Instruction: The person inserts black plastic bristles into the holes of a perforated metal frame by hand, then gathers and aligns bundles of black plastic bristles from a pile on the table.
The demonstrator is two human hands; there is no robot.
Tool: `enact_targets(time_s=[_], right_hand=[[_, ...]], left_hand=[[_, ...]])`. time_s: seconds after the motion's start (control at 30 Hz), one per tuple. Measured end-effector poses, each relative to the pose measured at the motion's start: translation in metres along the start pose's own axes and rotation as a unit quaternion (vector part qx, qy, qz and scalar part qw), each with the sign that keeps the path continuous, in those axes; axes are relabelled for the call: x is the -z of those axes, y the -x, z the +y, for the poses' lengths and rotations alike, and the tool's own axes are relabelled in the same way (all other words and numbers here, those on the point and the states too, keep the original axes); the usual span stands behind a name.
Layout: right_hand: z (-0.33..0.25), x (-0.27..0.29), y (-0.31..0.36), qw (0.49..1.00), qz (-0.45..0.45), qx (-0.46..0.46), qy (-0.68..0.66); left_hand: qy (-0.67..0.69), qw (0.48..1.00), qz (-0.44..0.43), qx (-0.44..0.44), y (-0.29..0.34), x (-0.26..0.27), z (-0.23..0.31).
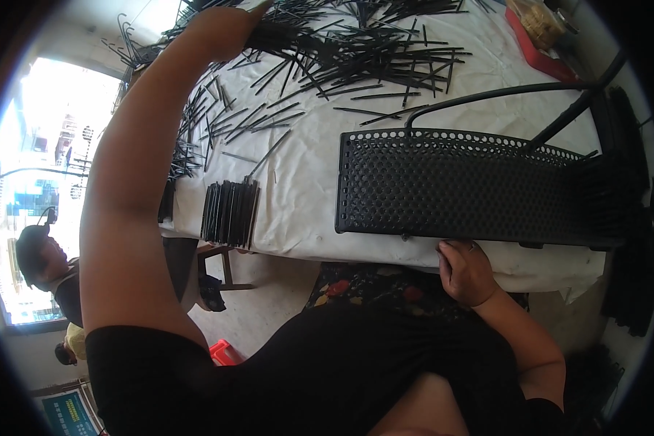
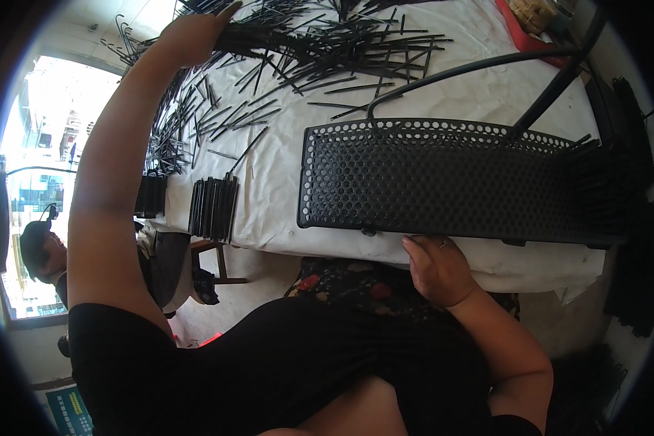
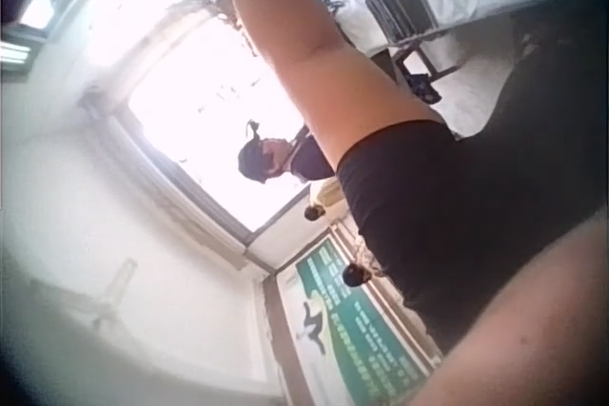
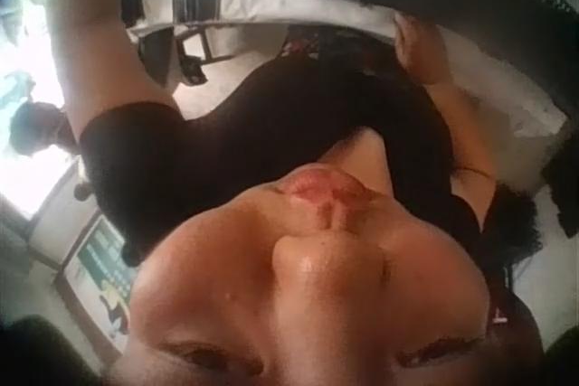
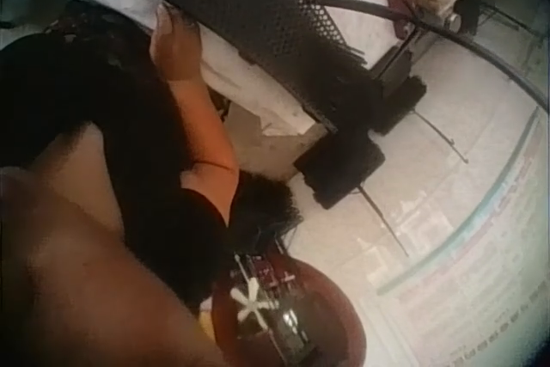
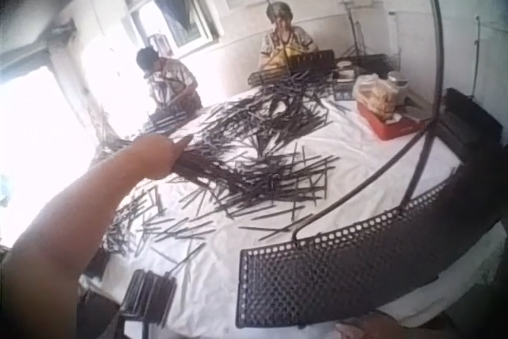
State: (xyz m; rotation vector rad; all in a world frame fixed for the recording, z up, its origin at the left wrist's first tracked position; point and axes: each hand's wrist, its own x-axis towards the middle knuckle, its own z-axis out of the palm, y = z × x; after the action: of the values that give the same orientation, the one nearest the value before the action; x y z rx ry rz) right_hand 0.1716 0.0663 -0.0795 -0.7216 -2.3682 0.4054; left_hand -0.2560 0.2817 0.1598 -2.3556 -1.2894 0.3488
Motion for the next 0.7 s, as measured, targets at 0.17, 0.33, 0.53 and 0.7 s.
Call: enact_targets(time_s=[0.17,0.33,0.53,0.7], right_hand=[[0.006,-0.002,0.003,0.999,0.027,0.018,-0.007],[0.010,0.005,-0.003,0.999,0.012,0.037,0.010],[0.002,0.009,0.001,0.999,0.003,0.038,-0.010],[-0.022,0.025,-0.029,0.992,0.027,0.094,-0.084]], left_hand=[[-0.140,0.967,-0.186,0.107,-0.021,-0.018,0.005],[-0.085,0.973,-0.157,0.148,-0.008,-0.012,-0.026],[0.224,0.914,0.046,0.335,0.023,-0.036,-0.037],[0.479,0.763,0.058,0.430,0.025,-0.045,0.052]])
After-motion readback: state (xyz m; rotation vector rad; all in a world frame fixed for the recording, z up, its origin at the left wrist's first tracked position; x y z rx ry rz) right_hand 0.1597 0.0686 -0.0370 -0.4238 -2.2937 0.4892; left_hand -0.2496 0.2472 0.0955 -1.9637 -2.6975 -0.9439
